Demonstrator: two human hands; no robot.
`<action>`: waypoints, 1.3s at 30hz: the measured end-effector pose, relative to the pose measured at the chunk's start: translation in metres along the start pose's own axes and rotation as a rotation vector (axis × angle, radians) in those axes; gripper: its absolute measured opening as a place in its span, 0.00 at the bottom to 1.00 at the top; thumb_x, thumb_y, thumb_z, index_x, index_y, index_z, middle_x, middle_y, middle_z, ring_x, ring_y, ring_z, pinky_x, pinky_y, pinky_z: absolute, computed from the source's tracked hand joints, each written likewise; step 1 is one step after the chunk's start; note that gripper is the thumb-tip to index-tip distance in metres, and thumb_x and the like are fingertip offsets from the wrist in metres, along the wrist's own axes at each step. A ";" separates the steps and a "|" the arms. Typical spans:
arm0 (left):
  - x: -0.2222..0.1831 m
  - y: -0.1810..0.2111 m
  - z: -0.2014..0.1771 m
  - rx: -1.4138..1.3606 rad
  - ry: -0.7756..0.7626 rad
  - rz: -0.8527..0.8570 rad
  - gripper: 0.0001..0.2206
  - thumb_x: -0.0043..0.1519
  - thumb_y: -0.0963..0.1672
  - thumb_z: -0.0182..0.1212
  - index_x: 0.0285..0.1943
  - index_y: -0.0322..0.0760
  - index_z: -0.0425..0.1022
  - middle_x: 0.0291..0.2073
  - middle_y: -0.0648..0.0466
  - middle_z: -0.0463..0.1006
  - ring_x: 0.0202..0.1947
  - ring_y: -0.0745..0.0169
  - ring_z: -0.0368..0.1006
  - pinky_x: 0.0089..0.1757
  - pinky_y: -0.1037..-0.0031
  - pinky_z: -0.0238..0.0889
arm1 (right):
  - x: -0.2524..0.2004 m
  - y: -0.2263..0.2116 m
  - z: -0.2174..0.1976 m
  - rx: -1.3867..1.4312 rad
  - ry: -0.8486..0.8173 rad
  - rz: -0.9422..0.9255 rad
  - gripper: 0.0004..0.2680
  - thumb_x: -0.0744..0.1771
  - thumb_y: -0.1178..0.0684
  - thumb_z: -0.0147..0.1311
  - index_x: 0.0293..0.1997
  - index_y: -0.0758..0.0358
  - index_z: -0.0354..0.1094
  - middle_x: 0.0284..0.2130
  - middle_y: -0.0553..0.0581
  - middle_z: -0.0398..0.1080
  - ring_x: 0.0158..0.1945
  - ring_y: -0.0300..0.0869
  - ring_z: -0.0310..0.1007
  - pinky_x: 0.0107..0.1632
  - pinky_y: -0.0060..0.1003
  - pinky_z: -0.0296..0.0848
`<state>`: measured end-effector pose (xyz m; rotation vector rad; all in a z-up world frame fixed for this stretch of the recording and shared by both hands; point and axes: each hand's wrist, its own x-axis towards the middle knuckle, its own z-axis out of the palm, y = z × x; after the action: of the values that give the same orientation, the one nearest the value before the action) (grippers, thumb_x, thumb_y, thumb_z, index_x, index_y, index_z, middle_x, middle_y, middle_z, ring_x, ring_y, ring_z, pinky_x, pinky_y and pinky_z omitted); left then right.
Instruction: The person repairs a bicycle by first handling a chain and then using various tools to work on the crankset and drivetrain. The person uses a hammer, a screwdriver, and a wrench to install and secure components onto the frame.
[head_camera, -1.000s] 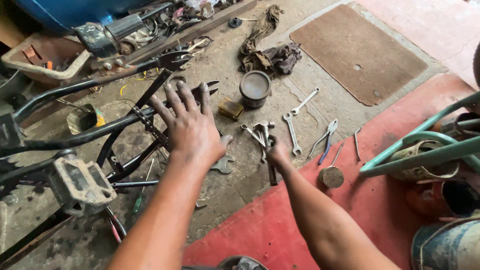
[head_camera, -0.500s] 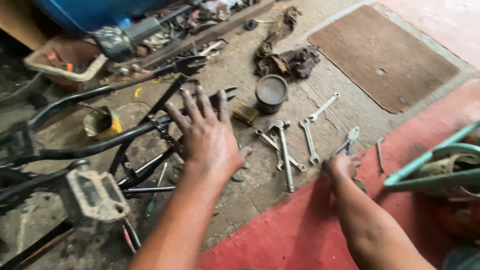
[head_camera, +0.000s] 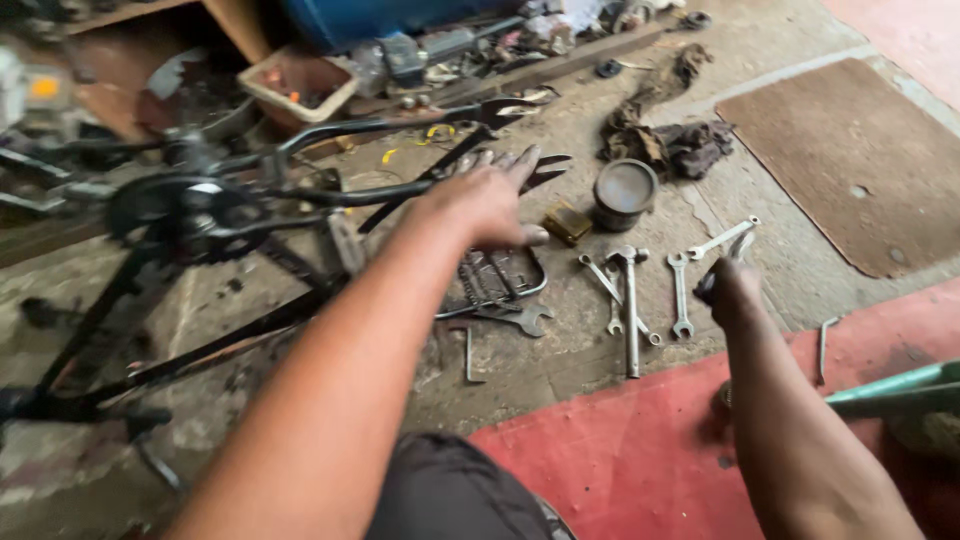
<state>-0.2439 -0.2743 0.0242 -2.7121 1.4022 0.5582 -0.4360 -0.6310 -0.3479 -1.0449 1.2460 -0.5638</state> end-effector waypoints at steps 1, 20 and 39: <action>-0.011 -0.011 -0.002 -0.001 0.006 -0.019 0.54 0.53 0.59 0.67 0.83 0.47 0.35 0.76 0.46 0.53 0.76 0.46 0.49 0.69 0.61 0.49 | -0.009 -0.020 0.007 -0.091 0.052 -0.064 0.05 0.66 0.56 0.54 0.42 0.63 0.63 0.29 0.56 0.67 0.26 0.43 0.69 0.26 0.42 0.70; -0.177 -0.087 -0.051 0.341 0.710 0.350 0.26 0.48 0.34 0.57 0.58 0.46 0.76 0.59 0.50 0.73 0.61 0.49 0.65 0.58 0.52 0.54 | -0.426 -0.293 0.178 0.033 -0.733 -1.106 0.12 0.69 0.61 0.58 0.54 0.61 0.55 0.41 0.50 0.70 0.38 0.37 0.74 0.37 0.33 0.75; -0.221 -0.197 0.140 0.258 0.487 0.120 0.12 0.65 0.44 0.55 0.54 0.52 0.80 0.65 0.53 0.72 0.75 0.47 0.55 0.72 0.57 0.45 | -0.551 -0.243 0.262 -0.267 -0.961 -1.172 0.10 0.71 0.57 0.51 0.61 0.63 0.69 0.50 0.56 0.65 0.37 0.35 0.68 0.37 0.30 0.72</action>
<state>-0.2453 0.0421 -0.0587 -2.6631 1.6014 -0.2917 -0.2955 -0.1986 0.1254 -1.9376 -0.2463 -0.6177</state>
